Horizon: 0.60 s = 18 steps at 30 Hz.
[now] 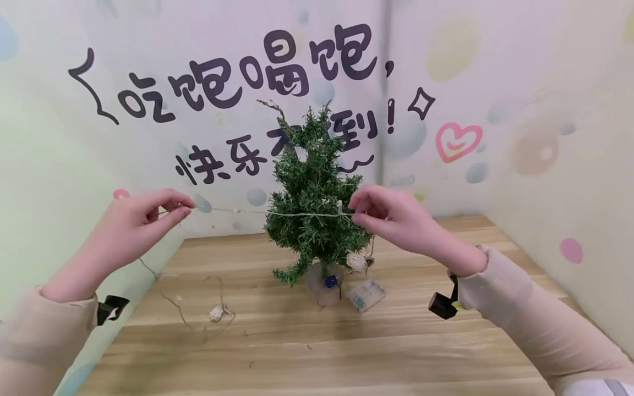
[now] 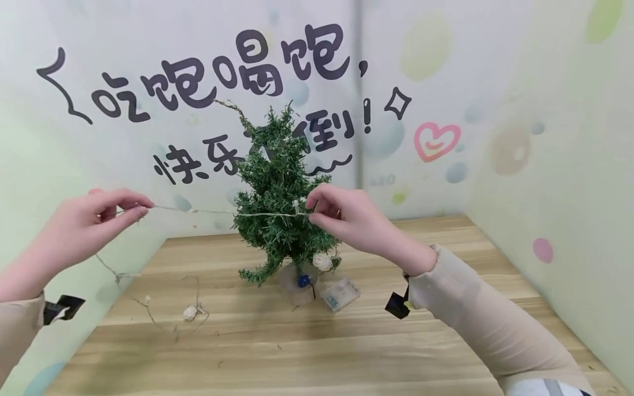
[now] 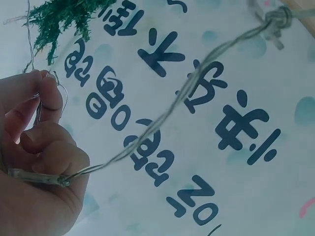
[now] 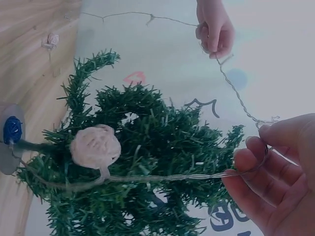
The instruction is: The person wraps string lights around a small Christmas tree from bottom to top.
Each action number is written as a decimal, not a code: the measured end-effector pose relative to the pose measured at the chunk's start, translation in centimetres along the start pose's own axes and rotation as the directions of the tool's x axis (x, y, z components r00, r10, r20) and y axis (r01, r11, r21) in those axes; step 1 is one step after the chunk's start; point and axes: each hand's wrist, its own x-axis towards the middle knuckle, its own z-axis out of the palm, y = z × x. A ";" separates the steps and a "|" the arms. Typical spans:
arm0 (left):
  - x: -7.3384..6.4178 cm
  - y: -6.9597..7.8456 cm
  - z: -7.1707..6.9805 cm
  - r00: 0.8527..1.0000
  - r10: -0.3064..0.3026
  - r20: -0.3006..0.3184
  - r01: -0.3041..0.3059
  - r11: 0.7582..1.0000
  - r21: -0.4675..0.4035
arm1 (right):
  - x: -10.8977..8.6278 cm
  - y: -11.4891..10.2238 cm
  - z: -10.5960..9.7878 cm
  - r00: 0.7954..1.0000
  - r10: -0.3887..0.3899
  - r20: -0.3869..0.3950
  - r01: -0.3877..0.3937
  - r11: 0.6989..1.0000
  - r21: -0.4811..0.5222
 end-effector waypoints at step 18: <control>2.1 0.2 -3.4 0.996 -0.090 -0.015 0.091 0.993 0.073 | 1.5 -1.8 -0.1 0.992 -0.124 -0.004 0.124 0.992 0.024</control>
